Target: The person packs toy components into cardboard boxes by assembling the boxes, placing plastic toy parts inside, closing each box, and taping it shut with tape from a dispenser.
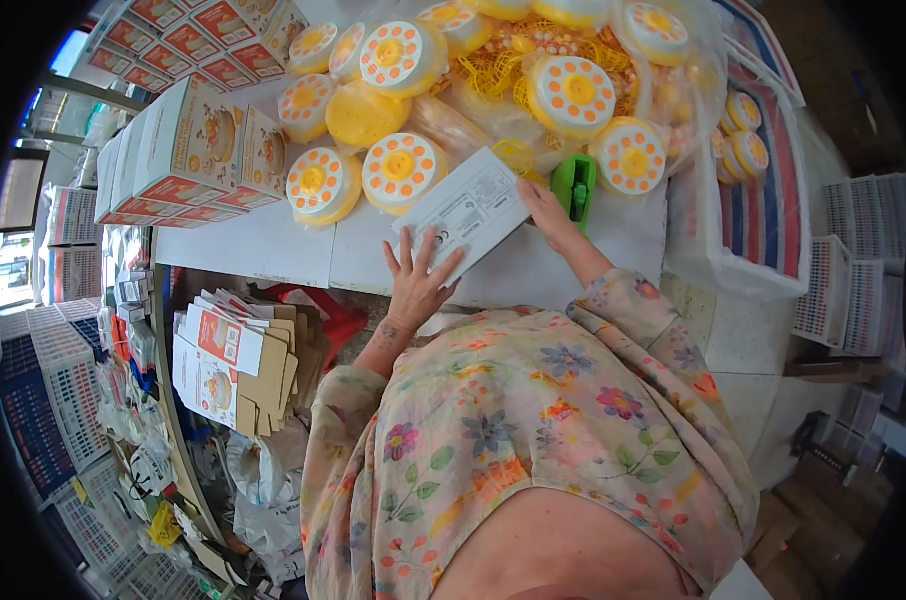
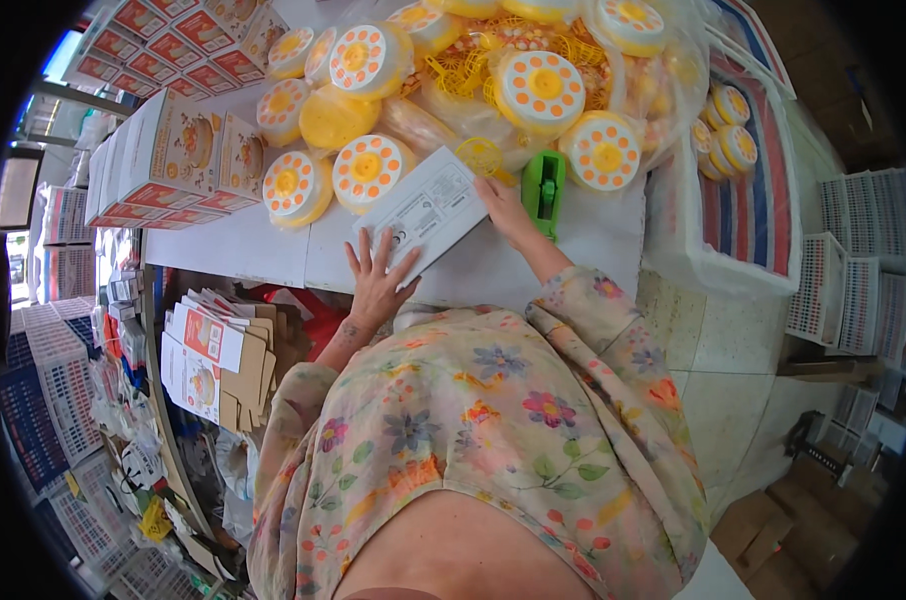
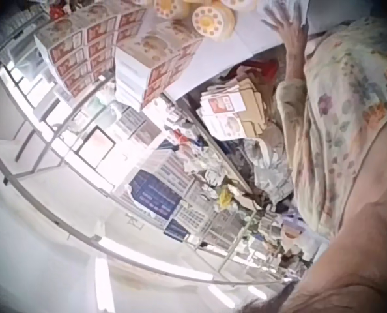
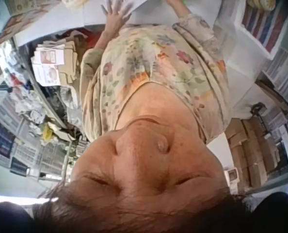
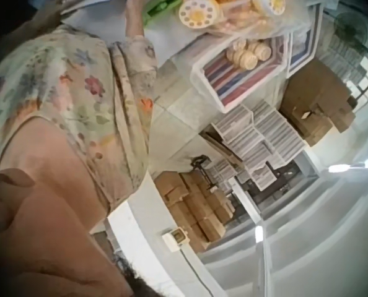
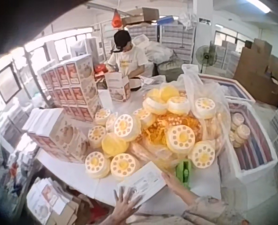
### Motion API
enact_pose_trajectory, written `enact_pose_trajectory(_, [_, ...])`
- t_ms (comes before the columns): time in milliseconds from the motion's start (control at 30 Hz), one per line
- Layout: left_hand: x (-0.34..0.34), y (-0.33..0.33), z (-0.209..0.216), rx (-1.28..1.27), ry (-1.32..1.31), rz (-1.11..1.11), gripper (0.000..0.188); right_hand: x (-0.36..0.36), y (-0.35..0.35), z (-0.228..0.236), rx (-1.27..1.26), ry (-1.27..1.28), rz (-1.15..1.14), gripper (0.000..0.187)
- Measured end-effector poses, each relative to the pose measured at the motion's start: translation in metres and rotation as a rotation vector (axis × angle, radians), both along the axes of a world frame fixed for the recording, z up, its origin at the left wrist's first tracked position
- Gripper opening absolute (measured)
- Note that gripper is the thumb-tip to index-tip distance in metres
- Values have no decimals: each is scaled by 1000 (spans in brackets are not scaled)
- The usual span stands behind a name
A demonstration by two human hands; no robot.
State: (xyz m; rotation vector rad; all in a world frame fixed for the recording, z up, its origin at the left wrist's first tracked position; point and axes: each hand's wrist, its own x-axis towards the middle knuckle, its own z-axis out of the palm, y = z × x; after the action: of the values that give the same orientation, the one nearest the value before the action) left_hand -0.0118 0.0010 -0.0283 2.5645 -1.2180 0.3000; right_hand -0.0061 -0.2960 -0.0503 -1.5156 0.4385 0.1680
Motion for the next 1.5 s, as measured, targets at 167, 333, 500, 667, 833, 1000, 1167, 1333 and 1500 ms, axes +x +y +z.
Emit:
enact_pose_trajectory(167, [6, 0, 14, 86, -28, 39, 77, 13, 11, 18, -118, 7, -18, 52])
enact_pose_trajectory(333, [9, 7, -15, -151, 198, -118, 69, 16, 11, 23, -135, 33, -16, 54])
enact_pose_trajectory(500, [16, 6, -2, -52, 17, -87, 63, 11, 7, 27, 9, 129, 22, 64])
enact_pose_trajectory(667, [24, 9, 32, -25, 121, -195, 55, 3, 0, 22, 87, 149, 52, 70])
enact_pose_trajectory(833, [45, 15, 28, -30, 102, -327, 57, 13, 0, 32, 86, 163, 88, 70])
enact_pose_trajectory(1000, [36, 4, 22, -27, 66, -306, 59, 9, -1, 31, 56, 129, 120, 70])
enact_pose_trajectory(1167, [21, -7, 36, 56, 1, -259, 55, 6, -8, 28, 44, 109, 128, 69])
enact_pose_trajectory(1333, [21, -36, 34, -48, 150, -169, 57, -2, -11, 17, 88, 53, 41, 58])
enact_pose_trajectory(1500, [15, -69, 31, -91, 71, 91, 53, -53, -46, -23, -367, -227, -395, 35])
